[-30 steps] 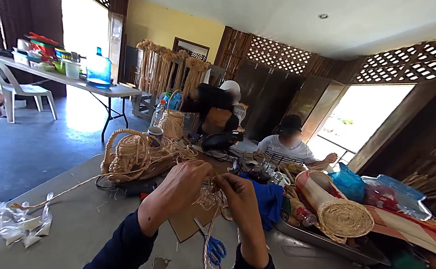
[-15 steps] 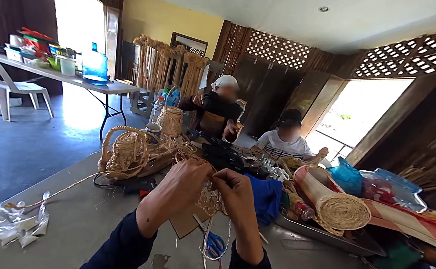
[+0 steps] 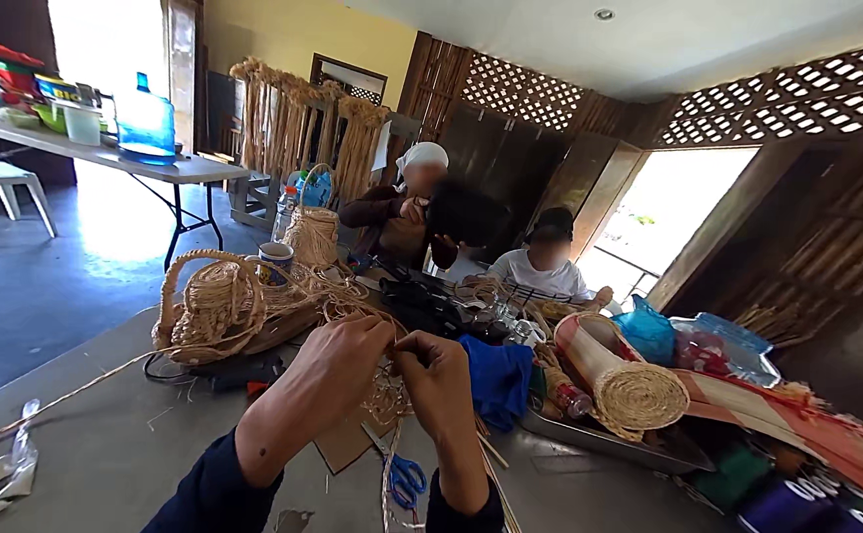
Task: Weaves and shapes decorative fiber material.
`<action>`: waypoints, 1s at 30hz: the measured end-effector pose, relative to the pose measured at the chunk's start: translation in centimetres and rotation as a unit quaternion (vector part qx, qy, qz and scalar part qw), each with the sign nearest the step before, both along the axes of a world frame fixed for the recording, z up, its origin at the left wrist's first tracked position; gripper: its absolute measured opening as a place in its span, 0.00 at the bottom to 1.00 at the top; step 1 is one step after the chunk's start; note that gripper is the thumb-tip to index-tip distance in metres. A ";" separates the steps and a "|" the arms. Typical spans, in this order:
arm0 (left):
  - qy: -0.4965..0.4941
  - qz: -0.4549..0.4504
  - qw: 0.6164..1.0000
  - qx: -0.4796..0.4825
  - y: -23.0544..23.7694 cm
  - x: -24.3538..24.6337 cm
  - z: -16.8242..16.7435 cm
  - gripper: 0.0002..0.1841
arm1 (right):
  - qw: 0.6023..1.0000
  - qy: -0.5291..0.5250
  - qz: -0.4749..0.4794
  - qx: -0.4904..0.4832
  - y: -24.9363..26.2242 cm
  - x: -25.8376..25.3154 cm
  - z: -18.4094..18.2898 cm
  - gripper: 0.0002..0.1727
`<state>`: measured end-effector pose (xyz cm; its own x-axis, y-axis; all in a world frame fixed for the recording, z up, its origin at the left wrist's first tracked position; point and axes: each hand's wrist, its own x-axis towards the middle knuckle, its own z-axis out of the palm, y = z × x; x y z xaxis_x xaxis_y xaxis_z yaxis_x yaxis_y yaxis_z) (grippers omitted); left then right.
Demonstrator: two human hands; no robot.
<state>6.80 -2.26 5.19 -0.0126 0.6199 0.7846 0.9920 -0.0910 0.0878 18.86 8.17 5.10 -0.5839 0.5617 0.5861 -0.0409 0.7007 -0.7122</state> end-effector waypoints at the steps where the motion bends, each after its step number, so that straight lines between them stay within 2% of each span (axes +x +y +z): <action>1: 0.002 0.005 1.000 0.002 0.0 0.1 0.0 0.05 | 1.000 -0.003 -0.003 0.003 0.0 0.0 0.0 0.08; 11: -0.003 0.016 1.000 0.018 0.6 0.5 -0.5 0.06 | 0.998 0.031 -0.052 0.016 -0.4 -0.2 -0.2 0.06; 18: 0.013 0.042 0.998 0.037 0.6 0.6 -0.6 0.05 | 0.994 0.026 -0.074 0.074 -0.4 -0.5 -0.6 0.06; 25: 0.011 0.029 0.999 0.030 0.4 0.2 -0.5 0.06 | 0.998 0.051 -0.001 0.040 0.3 0.0 -0.3 0.05; 30: 0.025 0.032 0.999 0.033 0.7 0.3 -0.7 0.06 | 0.998 0.022 -0.034 0.041 0.1 0.2 -0.2 0.04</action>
